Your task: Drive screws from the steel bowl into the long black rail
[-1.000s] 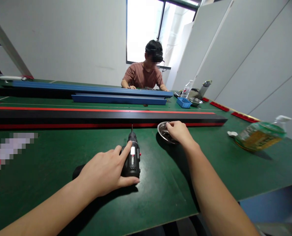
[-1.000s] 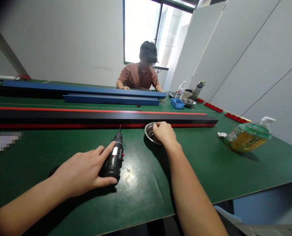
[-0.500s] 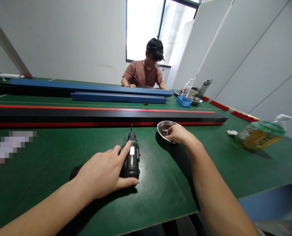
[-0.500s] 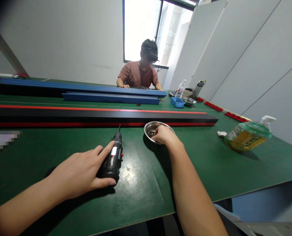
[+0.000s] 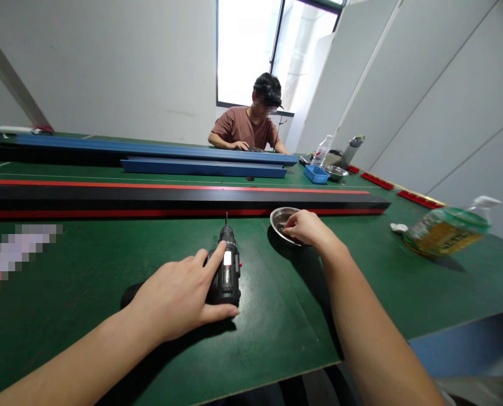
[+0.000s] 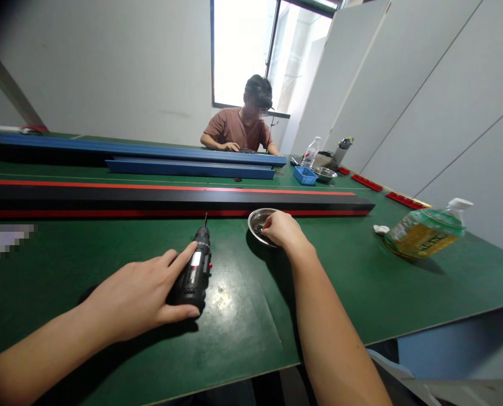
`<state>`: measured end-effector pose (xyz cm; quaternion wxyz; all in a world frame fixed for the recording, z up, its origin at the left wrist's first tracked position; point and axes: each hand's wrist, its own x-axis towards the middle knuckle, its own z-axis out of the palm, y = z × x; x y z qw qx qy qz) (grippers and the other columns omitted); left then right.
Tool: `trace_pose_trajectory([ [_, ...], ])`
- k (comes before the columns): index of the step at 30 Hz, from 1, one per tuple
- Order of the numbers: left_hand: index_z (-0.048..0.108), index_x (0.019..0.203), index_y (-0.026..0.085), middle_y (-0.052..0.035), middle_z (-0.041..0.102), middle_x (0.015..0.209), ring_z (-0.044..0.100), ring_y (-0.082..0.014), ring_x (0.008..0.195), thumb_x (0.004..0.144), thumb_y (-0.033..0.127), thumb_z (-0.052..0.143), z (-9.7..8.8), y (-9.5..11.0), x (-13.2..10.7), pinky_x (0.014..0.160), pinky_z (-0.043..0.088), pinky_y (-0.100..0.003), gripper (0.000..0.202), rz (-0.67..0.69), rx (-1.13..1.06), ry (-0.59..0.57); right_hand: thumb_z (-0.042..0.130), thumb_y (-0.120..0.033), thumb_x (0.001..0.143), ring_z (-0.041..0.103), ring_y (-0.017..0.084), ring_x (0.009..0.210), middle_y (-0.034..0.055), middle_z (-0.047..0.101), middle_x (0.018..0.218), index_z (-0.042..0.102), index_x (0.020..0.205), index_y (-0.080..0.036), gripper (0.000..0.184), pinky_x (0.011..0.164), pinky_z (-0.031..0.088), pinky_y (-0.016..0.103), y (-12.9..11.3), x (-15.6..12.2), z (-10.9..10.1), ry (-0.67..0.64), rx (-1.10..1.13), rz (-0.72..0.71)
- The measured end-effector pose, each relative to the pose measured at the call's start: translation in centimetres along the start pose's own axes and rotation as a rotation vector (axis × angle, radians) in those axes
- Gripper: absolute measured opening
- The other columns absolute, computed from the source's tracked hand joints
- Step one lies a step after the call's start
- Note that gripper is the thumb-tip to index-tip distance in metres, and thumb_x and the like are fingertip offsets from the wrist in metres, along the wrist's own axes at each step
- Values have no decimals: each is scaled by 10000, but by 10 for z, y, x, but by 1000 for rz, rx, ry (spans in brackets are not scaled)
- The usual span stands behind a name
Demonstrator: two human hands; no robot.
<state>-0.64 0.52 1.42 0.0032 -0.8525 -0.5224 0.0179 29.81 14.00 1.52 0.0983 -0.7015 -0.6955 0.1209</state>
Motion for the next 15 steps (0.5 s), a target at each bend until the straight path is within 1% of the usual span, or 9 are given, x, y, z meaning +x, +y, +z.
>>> trace_pose_trajectory([
  [4,109,1635,238,-152,651,1170,708,-358,899,848,841,361,0,0,0,712,550,-450,1024,3,0,-1,725,-157,797,700,175,719,75,773,824,825,866,-196,127,652,469,238,-1,-1,0,14,48,25],
  [8,109,1635,239,-156,646,1182,707,-358,900,847,848,349,1,0,-1,717,551,-454,1025,11,-5,9,731,-166,800,717,192,775,91,781,873,831,916,-187,155,668,479,239,-2,-1,0,60,58,31],
  [15,103,1635,250,-162,642,1192,702,-347,923,847,844,357,2,0,0,738,544,-427,1019,-6,-7,-2,704,-194,859,734,211,870,105,788,949,828,974,-178,170,766,502,252,-2,2,0,130,89,8],
])
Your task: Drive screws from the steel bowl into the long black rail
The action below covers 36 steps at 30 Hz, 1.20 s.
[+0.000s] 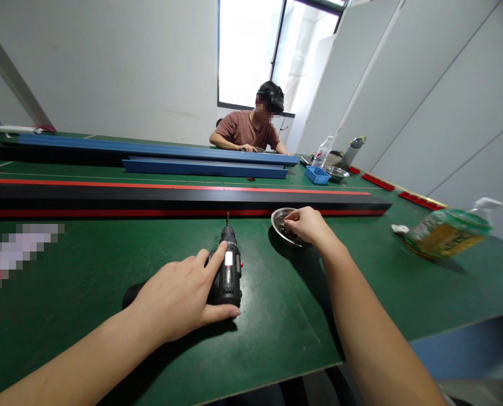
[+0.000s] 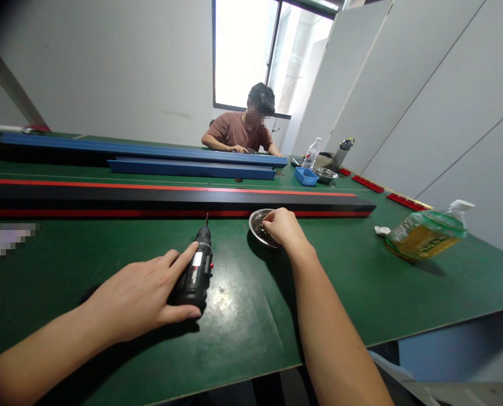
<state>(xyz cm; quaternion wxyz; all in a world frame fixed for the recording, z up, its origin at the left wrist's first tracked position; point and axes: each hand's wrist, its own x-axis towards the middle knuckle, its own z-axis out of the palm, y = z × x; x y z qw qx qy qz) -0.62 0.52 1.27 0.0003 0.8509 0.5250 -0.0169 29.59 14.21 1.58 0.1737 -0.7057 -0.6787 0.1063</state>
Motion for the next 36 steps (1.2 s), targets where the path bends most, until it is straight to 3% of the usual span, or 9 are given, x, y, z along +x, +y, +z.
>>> trace_pose_trajectory([
  [8,109,1635,230,-157,640,1171,697,-350,908,849,841,360,0,1,-1,735,554,-451,1026,12,-13,7,681,-271,886,728,224,870,116,782,903,829,972,-184,192,759,495,265,-2,0,-2,26,-1,8],
  [24,99,1636,238,-151,644,1159,698,-343,893,848,853,329,1,1,0,723,550,-437,1025,9,-1,20,657,-302,894,721,242,915,115,785,1000,827,991,-208,217,792,495,287,-4,-1,0,54,-21,-6],
  [36,103,1636,232,-150,643,1151,695,-339,885,850,852,327,2,1,-2,722,547,-433,1025,14,3,26,596,-332,949,715,289,1025,137,778,1050,803,1048,-199,266,895,492,335,-7,-2,-5,289,-85,-11],
])
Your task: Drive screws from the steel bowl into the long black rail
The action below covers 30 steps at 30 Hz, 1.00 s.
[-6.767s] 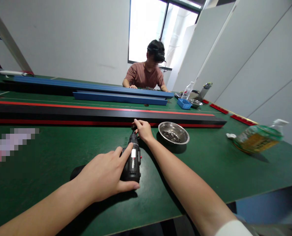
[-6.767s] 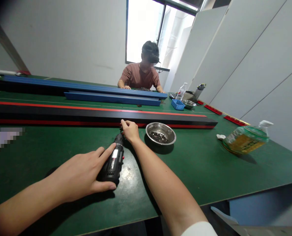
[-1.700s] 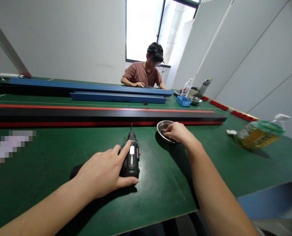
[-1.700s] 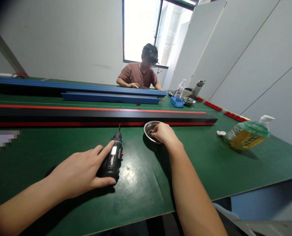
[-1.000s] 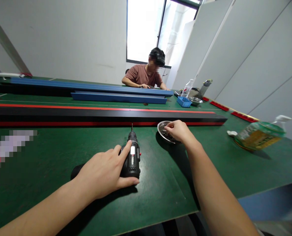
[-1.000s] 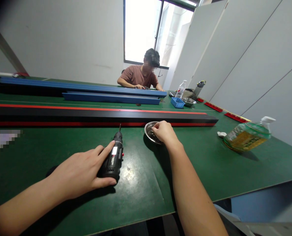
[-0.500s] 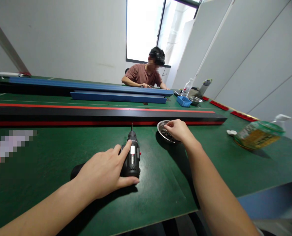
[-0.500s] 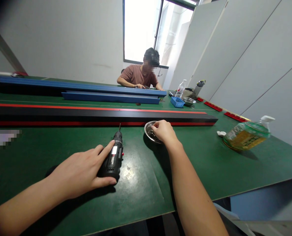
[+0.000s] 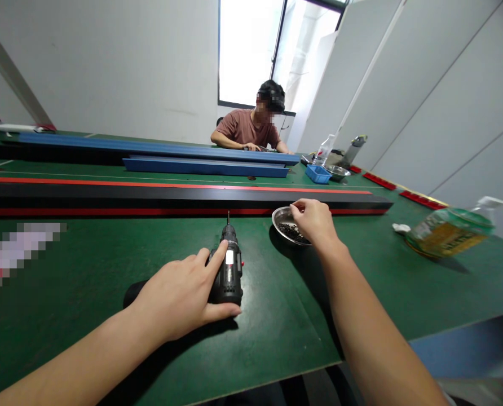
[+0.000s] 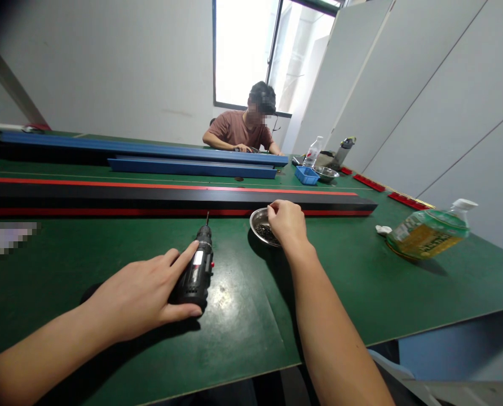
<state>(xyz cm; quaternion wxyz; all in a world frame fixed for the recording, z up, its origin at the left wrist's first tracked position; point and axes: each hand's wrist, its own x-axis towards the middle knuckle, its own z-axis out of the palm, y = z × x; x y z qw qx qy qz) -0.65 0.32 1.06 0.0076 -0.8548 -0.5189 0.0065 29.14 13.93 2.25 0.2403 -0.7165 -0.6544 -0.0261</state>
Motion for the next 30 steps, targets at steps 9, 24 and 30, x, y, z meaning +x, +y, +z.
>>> trace_pose_trajectory([
  [9,121,1635,216,-146,637,1144,693,-348,895,850,854,325,1,0,2,717,552,-452,1032,6,0,1,619,-284,932,734,278,952,135,786,999,810,1000,-179,229,861,506,333,1,0,2,95,85,-31],
  [24,125,1633,211,-146,643,1144,695,-348,891,847,840,370,1,0,1,713,537,-436,1036,13,6,5,553,-372,990,639,180,697,70,739,781,738,810,-169,328,711,434,281,-55,-21,11,184,377,-310],
  [30,129,1631,215,-154,646,1166,703,-348,877,830,845,404,1,1,0,731,555,-444,1055,26,7,7,684,-290,897,702,180,769,50,782,863,782,865,-195,140,713,475,259,-96,-20,59,-99,598,-219],
])
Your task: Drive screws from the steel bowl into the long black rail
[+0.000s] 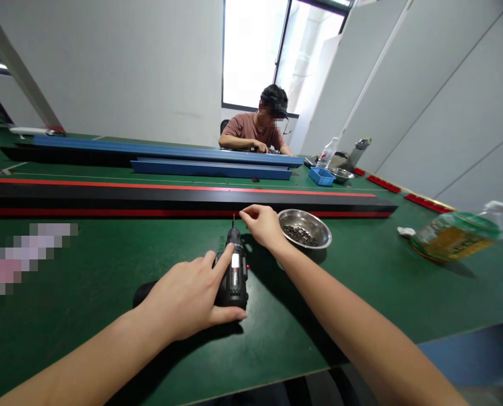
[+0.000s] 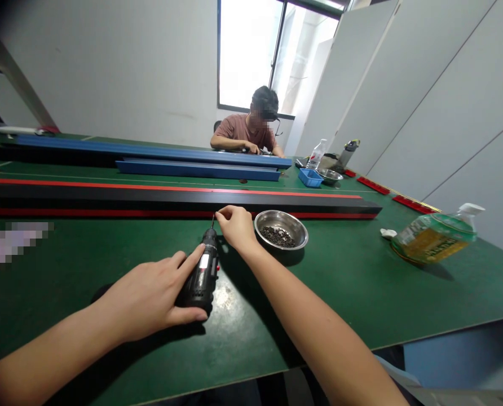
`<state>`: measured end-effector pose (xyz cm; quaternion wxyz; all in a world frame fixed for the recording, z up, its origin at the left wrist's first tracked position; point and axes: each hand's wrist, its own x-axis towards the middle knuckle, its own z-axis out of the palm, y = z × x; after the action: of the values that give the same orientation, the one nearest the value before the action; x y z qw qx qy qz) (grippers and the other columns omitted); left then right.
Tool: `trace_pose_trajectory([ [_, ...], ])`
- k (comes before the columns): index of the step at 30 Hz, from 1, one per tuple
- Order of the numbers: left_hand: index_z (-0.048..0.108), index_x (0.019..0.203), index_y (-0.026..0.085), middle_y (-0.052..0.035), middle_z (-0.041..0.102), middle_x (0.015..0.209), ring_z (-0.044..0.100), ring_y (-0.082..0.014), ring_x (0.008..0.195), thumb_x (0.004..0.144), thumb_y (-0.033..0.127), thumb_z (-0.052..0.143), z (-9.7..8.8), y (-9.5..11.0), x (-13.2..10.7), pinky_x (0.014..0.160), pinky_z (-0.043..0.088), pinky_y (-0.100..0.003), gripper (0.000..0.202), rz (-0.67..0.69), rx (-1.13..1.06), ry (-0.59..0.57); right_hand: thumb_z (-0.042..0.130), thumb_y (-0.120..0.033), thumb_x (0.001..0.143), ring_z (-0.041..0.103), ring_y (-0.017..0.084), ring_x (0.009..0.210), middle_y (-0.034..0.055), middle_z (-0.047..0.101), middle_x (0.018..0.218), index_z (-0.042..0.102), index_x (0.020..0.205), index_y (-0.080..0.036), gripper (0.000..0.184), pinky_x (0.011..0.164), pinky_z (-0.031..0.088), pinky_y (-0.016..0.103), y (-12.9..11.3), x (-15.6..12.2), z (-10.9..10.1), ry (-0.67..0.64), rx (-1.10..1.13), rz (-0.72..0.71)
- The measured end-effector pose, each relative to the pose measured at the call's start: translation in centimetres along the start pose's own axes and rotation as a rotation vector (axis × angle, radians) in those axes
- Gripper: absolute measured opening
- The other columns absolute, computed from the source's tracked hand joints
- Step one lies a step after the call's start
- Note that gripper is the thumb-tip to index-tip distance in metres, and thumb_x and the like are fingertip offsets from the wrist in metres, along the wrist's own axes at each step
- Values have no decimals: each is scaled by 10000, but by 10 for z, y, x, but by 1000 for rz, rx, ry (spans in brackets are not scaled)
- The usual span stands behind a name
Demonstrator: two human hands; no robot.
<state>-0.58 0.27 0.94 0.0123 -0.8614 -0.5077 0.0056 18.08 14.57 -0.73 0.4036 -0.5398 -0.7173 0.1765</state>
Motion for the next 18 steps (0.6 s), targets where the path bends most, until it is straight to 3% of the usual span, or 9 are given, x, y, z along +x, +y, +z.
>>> trace_pose_trajectory([
  [4,144,1628,201,-164,647,1186,708,-360,893,819,845,429,-2,1,-1,755,568,-470,1072,11,-17,-17,711,-327,876,724,202,792,73,790,866,806,872,-184,172,751,505,273,26,16,31,53,75,171],
  [8,159,1626,167,-169,652,1176,707,-368,901,810,832,472,-5,3,-1,763,576,-486,1098,17,-26,-31,682,-382,899,703,185,715,74,782,819,809,873,-162,255,701,499,264,45,27,46,52,133,192],
  [18,145,1629,170,-204,639,1231,705,-372,904,801,867,429,-5,3,-1,758,579,-498,1119,23,-16,-24,700,-221,851,540,87,519,83,766,804,792,926,-93,175,508,422,201,44,34,38,-198,402,227],
])
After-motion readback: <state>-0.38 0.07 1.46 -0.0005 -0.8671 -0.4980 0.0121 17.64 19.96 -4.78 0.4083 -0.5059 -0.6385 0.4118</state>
